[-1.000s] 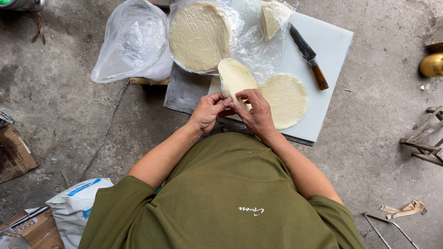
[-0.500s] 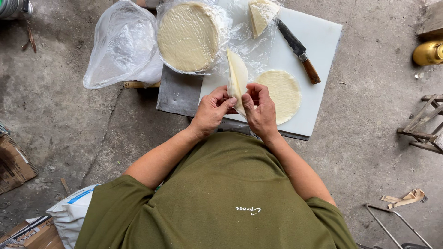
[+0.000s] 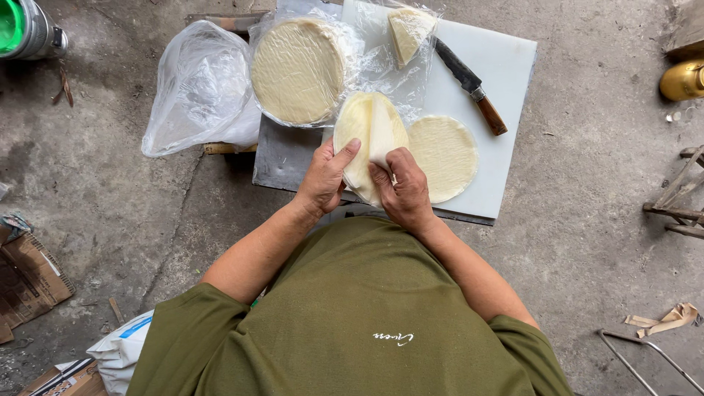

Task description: The person separates individual thin, round dough layers from a stack by hand, peeling them apart one by one and checking their edges.

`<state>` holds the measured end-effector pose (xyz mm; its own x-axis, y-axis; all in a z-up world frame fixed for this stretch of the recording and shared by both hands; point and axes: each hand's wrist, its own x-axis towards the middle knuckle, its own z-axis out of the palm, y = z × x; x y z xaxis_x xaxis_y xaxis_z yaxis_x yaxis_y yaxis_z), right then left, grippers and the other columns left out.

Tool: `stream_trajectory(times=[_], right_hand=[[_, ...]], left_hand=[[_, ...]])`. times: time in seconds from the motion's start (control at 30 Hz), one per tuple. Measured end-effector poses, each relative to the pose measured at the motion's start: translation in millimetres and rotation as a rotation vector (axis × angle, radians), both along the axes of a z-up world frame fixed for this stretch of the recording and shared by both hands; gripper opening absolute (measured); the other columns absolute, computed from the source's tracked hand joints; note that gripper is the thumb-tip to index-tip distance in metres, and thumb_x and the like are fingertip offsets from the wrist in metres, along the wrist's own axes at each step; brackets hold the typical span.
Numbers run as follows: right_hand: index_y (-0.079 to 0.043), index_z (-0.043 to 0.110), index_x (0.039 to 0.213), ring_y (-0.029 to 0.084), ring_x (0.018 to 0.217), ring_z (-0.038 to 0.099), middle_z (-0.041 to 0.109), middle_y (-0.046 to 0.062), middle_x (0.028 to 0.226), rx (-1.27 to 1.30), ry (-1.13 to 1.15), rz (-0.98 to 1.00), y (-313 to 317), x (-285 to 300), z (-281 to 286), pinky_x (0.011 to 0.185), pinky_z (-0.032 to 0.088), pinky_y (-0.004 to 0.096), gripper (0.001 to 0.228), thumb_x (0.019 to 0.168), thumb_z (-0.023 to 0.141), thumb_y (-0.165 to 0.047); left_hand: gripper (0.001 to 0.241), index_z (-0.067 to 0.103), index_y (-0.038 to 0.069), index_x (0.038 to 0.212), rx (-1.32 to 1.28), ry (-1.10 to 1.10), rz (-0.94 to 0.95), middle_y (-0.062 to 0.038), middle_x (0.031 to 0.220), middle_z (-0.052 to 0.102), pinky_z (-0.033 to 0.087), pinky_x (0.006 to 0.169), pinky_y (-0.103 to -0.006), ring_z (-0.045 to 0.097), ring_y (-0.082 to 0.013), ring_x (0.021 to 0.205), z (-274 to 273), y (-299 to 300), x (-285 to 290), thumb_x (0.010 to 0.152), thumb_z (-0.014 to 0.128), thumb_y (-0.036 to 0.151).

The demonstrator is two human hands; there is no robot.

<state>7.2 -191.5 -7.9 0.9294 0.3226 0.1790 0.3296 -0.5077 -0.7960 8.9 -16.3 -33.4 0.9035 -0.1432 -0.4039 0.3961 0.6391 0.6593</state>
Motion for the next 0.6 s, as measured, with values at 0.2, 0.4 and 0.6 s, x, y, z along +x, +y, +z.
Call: stream_trajectory(times=[0.2, 0.4, 0.6], right_hand=[[-0.006, 0.051, 0.132, 0.008, 0.102, 0.065, 0.066, 0.001, 0.108, 0.763, 0.690, -0.213, -3.2, 18.3, 13.8, 0.093, 0.056, 0.023, 0.049, 0.092, 0.073, -0.023], [-0.001, 0.060, 0.125, 0.008, 0.077, 0.060, 0.065, 0.004, 0.096, 0.293, 0.249, -0.178, 7.1, 9.4, 15.1, 0.062, 0.053, 0.022, 0.047, 0.092, 0.080, -0.029], [-0.004, 0.063, 0.115, 0.007, 0.080, 0.067, 0.071, 0.002, 0.094, 0.604, 0.339, -0.231, 1.9, 7.8, 7.6, 0.066, 0.058, 0.023, 0.032, 0.104, 0.069, -0.033]], left_hand=[[0.032, 0.061, -0.001, 0.133, 0.313, -0.301, -0.079, -0.011, 0.115, 0.070, 0.055, 0.091, -0.0279, 0.065, -0.0117, 0.104, 17.1, -3.5, -16.4, 0.110, 0.055, 0.020], [0.037, 0.059, -0.001, 0.131, 0.402, -0.367, -0.162, -0.009, 0.115, 0.069, 0.055, 0.093, -0.0273, 0.065, -0.0118, 0.106, 25.7, -4.9, -21.4, 0.107, 0.061, 0.027], [0.043, 0.063, -0.002, 0.132, 0.083, -0.147, -0.109, -0.012, 0.114, 0.072, 0.059, 0.087, -0.0302, 0.068, -0.0154, 0.101, 22.7, -11.9, -14.2, 0.107, 0.060, 0.033]])
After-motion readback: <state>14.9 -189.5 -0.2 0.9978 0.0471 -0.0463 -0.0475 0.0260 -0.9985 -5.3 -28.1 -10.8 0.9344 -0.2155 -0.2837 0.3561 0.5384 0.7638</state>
